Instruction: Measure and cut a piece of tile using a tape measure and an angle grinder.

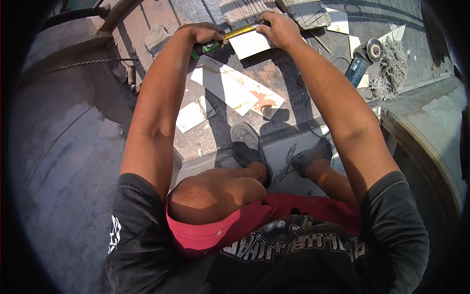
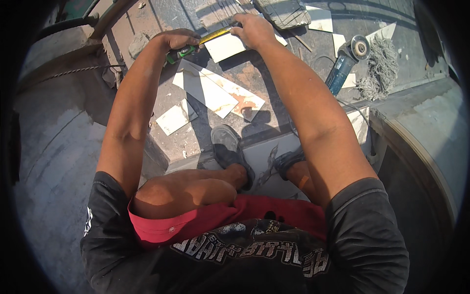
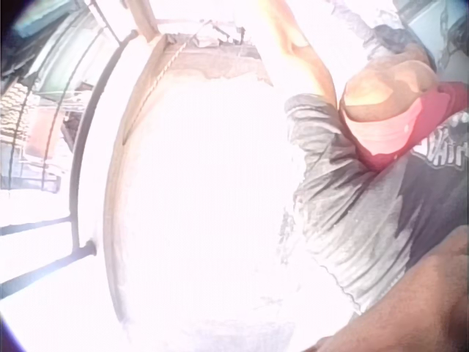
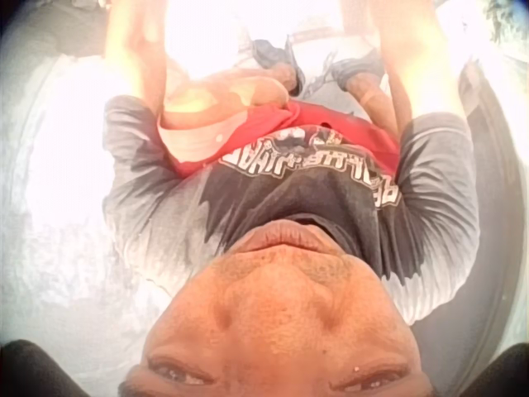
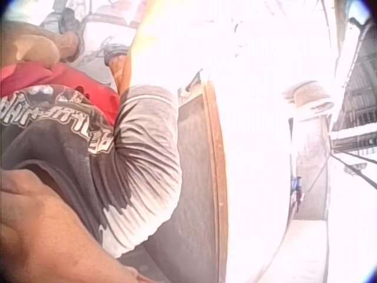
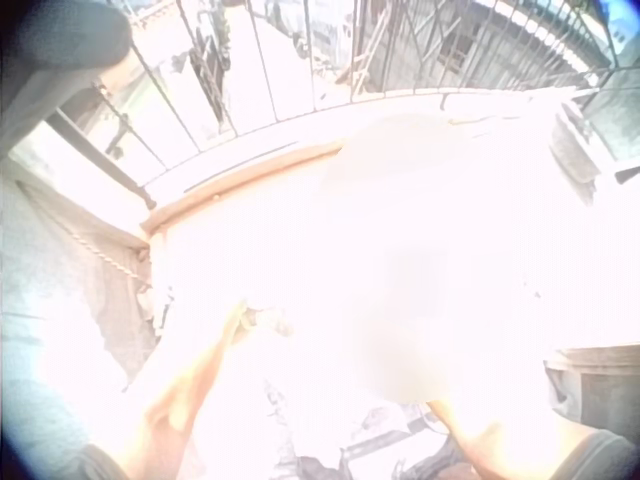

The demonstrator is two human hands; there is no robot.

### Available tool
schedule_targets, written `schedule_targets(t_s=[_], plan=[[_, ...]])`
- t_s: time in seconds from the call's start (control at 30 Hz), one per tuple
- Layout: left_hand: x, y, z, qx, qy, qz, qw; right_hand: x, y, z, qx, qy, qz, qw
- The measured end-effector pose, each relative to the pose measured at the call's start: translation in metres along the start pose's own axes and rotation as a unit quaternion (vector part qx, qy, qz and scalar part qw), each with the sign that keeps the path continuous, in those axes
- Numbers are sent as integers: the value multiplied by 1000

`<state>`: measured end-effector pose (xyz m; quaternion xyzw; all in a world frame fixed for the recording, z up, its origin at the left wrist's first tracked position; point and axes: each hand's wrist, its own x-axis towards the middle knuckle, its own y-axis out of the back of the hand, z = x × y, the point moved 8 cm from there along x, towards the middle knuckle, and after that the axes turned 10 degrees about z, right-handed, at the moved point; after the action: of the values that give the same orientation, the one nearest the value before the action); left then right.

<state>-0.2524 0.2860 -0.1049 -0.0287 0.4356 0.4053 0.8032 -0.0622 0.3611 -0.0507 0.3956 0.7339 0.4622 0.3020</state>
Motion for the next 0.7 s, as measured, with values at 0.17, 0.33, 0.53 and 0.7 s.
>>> schedule_targets(t_s=[0.17,0.33,0.53,0.7], plan=[[-4,0,0,-2,-5,2,1000,0,-3,-2,5,9,-4,1000],[0,1,6,22,-24,10,999,0,0,1,0,12,23,1000],[2,-1,-5,5,20,-4,1000,0,1,-1,5,17,-5,1000],[1,0,-10,26,0,15,1000,3,-6,-4,-5,5,-17,1000]])
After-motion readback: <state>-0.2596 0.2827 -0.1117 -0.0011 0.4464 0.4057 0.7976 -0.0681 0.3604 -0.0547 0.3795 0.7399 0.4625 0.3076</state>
